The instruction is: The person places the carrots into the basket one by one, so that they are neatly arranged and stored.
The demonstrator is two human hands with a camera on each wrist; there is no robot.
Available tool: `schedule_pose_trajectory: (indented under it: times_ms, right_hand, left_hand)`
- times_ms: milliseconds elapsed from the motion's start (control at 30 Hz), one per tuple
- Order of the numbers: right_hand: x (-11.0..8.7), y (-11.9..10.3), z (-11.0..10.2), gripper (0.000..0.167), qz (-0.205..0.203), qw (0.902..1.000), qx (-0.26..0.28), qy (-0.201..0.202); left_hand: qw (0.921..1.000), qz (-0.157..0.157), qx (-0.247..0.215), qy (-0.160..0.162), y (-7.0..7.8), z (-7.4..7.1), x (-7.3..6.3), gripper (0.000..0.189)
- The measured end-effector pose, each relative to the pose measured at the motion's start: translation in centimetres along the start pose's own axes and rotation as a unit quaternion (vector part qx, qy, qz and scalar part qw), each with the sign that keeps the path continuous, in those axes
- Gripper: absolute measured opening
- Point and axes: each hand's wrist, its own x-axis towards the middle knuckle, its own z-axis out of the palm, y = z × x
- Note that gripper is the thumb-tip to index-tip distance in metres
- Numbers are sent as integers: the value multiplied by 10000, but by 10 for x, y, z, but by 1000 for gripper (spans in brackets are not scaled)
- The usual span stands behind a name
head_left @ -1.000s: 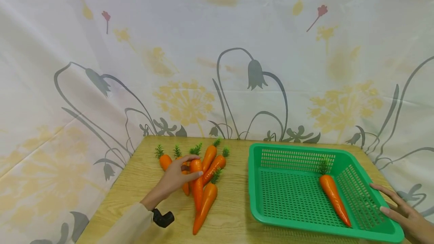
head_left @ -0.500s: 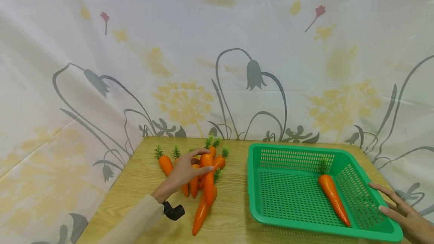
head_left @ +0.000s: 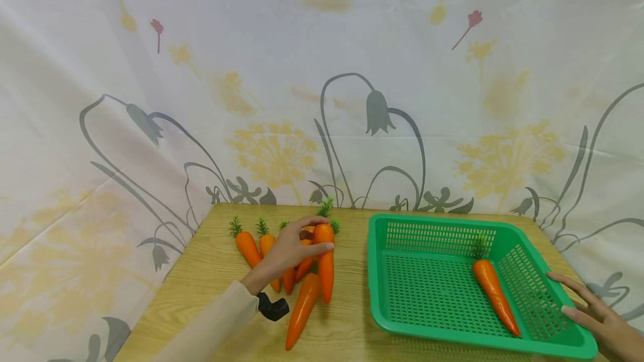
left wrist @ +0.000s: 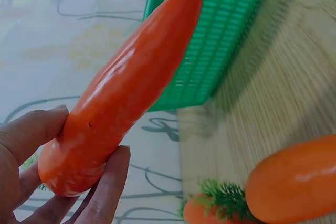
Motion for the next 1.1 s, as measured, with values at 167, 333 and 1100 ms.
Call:
schedule_pose_trajectory:
  times_ms: [167,333,1100]
  right_hand:
    - [-1,-1,1,70,-75,10000,-60,-2]
    - [-2,-2,1,70,25,10000,43,-43]
    - [-3,-5,-2,69,444,9976,467,-244]
  left_hand:
    - [9994,141,-311,-95,8,9,6,51]
    - [9992,128,-357,-145,13,20,15,51]
    - [9912,378,-924,-872,45,76,53,47]
